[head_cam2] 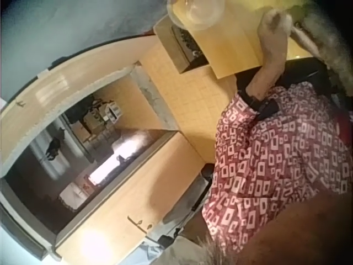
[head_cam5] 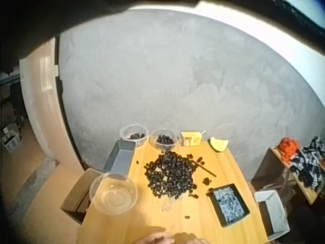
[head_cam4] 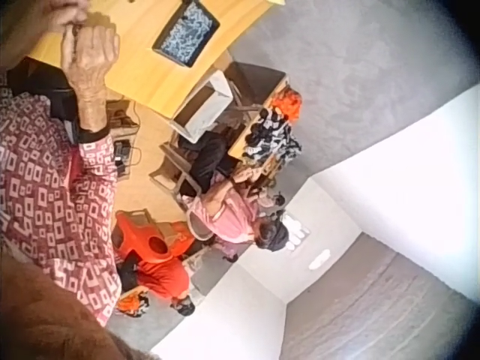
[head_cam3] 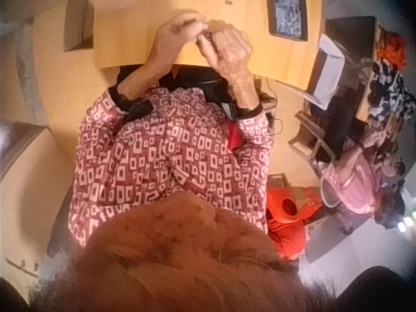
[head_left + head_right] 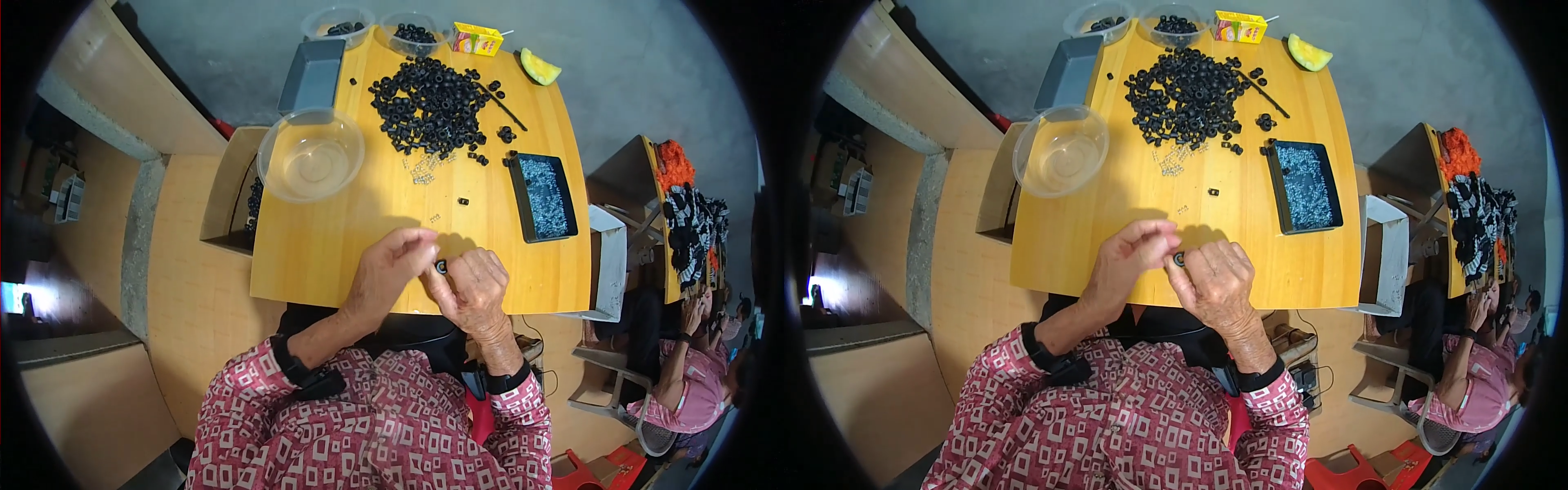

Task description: The person assembles small black rubber parts and yellow plastic parts by hand on a table.

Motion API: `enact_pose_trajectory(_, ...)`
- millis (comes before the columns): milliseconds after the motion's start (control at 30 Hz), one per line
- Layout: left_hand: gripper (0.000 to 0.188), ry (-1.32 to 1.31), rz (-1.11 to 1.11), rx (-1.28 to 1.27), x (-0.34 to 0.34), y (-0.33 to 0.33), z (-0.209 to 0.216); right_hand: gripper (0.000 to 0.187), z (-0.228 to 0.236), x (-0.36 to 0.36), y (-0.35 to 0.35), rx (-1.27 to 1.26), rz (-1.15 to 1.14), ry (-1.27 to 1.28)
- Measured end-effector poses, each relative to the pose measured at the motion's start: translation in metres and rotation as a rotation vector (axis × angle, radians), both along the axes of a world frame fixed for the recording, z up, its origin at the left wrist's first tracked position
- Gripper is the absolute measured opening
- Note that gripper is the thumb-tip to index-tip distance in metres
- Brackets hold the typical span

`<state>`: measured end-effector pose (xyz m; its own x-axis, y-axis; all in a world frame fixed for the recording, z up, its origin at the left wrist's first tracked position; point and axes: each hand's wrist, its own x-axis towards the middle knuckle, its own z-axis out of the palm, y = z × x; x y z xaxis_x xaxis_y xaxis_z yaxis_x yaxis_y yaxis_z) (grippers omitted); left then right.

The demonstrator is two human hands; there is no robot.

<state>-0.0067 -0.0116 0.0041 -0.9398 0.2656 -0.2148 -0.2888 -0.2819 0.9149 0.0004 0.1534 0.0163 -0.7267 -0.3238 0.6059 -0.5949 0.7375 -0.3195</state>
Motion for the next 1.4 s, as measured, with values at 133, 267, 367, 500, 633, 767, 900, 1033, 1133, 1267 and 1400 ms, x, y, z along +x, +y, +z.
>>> enact_pose_trajectory(133,0.025,0.091,-0.026,0.030,0.014,-0.015,-0.002,0.019,0.017,0.001,-0.009,0.084,0.066,0.027)
enact_pose_trajectory(267,0.025,0.089,0.001,0.035,0.016,-0.028,0.005,0.026,0.018,0.001,-0.020,0.113,0.085,0.047)
enact_pose_trajectory(367,0.024,0.134,0.002,0.074,0.019,-0.040,0.007,0.026,0.023,0.001,-0.029,0.103,0.101,0.052)
enact_pose_trajectory(500,0.022,0.058,0.072,0.086,0.020,-0.054,0.022,0.024,0.028,0.001,-0.033,0.040,0.113,0.031)
enact_pose_trajectory(633,0.021,-0.008,0.097,0.119,0.021,-0.060,0.022,0.024,0.027,0.000,-0.035,0.033,0.117,0.045)
enact_pose_trajectory(767,0.020,0.051,0.102,0.093,0.022,-0.059,0.017,0.024,0.029,0.001,-0.041,0.065,0.122,0.047)
enact_pose_trajectory(900,0.023,0.167,0.092,0.087,0.027,-0.059,0.010,0.026,0.033,0.001,-0.049,0.120,0.171,0.073)
enact_pose_trajectory(1033,0.027,0.194,0.107,0.034,0.030,-0.068,0.017,0.030,0.033,-0.001,-0.063,0.159,0.198,0.056)
enact_pose_trajectory(1133,0.026,0.296,0.224,-0.101,0.031,-0.086,0.031,0.034,0.037,-0.003,-0.068,0.121,0.225,0.017)
enact_pose_trajectory(1267,0.024,0.383,0.573,-0.097,0.017,-0.134,0.045,0.036,0.034,-0.006,-0.058,0.120,0.184,0.009)
enact_pose_trajectory(1400,0.024,0.270,0.796,-0.217,-0.016,-0.192,0.046,0.033,0.033,-0.006,-0.043,0.194,0.124,-0.016)
